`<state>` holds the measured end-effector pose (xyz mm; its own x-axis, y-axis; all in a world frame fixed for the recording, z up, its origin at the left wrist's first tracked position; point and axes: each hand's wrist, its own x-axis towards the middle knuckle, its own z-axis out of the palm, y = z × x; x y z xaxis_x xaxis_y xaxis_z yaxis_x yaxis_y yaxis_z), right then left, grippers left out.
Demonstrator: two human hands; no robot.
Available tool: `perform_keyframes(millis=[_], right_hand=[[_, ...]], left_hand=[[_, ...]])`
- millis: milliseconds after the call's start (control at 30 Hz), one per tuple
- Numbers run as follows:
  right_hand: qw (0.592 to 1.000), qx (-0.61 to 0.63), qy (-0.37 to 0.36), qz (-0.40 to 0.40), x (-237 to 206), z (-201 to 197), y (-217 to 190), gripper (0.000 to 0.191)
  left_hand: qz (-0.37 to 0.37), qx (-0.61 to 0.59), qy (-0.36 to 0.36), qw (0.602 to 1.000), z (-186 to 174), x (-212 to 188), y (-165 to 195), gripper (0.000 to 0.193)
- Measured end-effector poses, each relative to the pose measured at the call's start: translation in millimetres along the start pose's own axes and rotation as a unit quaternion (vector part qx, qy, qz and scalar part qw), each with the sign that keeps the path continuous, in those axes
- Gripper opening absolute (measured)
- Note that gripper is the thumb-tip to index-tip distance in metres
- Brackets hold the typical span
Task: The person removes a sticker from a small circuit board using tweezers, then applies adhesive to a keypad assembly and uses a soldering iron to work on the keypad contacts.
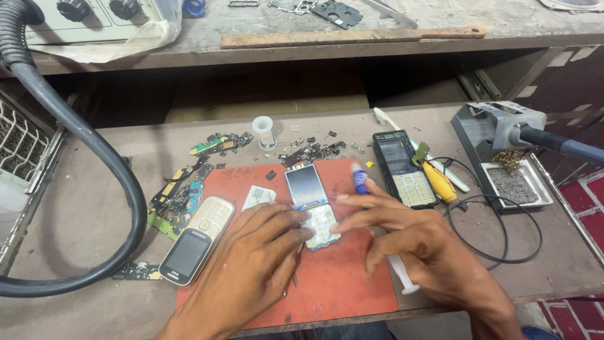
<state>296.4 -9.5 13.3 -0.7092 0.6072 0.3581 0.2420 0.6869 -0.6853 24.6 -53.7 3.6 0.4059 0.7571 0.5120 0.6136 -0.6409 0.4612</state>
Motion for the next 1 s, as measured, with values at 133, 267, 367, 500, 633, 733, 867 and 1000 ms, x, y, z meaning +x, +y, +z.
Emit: perform_keyframes(millis=[133,267,367,500,633,733,867,1000], right_hand=[[0.996,-0.087,-0.002,-0.034,10,-3,-1,0.026],[0.988,-0.155,-0.019,0.009,11,-4,-2,0.024],[0.979,-0.204,-0.013,0.025,11,-5,-2,0.023],[0.967,-0.249,-0.008,0.052,8,-8,-2,0.032],[0.958,-0.281,-0.017,0.049,5,-11,-4,0.044],[0.947,-0.319,-0.028,0.025,4,-12,-5,0.042],[0.92,-0.388,-0.046,-0.016,6,-12,-4,0.046],[0.91,-0.408,-0.053,-0.054,9,-14,-3,0.049]], left_hand=[[0.004,0.007,-0.005,1.0,-2,1,0,0.026],[0.017,0.02,-0.006,1.0,-5,4,0,0.024],[0.024,0.024,0.0,0.999,-7,5,1,0.025],[0.013,0.016,0.01,1.0,-8,9,2,0.027],[0.037,0.029,0.0,0.999,-11,14,1,0.026],[0.054,0.042,-0.016,0.998,-12,17,0,0.025],[0.056,0.048,-0.021,0.997,-13,19,-1,0.023],[0.063,0.044,-0.02,0.997,-14,20,-2,0.02]])
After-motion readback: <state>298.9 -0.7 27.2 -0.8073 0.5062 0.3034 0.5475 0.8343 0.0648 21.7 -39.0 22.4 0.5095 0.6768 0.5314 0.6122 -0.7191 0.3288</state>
